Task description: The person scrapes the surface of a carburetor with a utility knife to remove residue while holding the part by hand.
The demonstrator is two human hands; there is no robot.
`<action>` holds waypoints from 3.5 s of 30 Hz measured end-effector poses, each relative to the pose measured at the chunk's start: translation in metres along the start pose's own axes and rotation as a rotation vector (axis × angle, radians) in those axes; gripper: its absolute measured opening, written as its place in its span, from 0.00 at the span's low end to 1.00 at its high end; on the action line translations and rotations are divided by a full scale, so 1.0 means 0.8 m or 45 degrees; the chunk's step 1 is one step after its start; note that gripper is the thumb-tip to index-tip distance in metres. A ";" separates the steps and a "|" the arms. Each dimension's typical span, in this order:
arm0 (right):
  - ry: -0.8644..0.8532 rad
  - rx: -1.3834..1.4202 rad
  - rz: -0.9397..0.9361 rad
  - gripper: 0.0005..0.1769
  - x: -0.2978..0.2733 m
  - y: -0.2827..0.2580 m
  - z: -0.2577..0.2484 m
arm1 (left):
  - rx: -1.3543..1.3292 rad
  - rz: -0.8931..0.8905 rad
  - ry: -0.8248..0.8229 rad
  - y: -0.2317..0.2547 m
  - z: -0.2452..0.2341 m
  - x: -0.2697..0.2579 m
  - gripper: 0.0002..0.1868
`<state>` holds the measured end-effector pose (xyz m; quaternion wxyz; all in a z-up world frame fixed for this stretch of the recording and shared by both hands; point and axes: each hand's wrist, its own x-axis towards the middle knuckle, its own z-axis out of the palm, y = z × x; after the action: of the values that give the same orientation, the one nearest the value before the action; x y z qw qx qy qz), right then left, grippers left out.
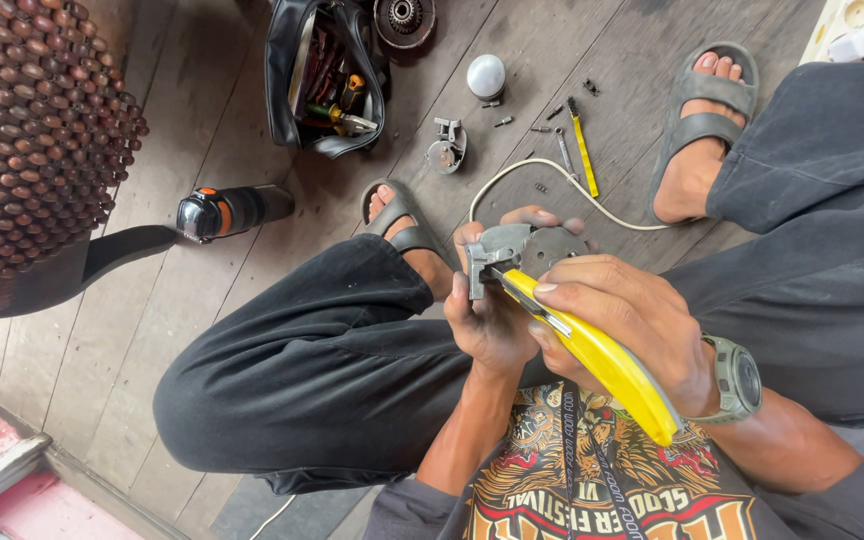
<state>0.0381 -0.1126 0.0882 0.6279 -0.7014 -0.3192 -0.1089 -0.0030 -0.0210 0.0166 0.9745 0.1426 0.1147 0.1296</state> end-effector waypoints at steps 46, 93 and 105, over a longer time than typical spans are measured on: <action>0.002 -0.003 -0.010 0.12 0.014 -0.001 0.004 | 0.253 -0.109 -0.040 0.011 -0.044 -0.003 0.28; -0.108 -0.421 0.614 0.14 0.004 0.008 -0.025 | 0.077 -0.804 0.262 0.017 -0.019 -0.017 0.40; 0.190 -0.201 0.567 0.12 0.002 0.022 -0.026 | 0.403 -0.535 0.293 0.036 -0.003 0.001 0.48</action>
<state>0.0549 -0.1322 0.0791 0.6015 -0.7914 -0.1000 -0.0442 -0.0091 0.0066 0.0233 0.9262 0.2503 0.2705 -0.0795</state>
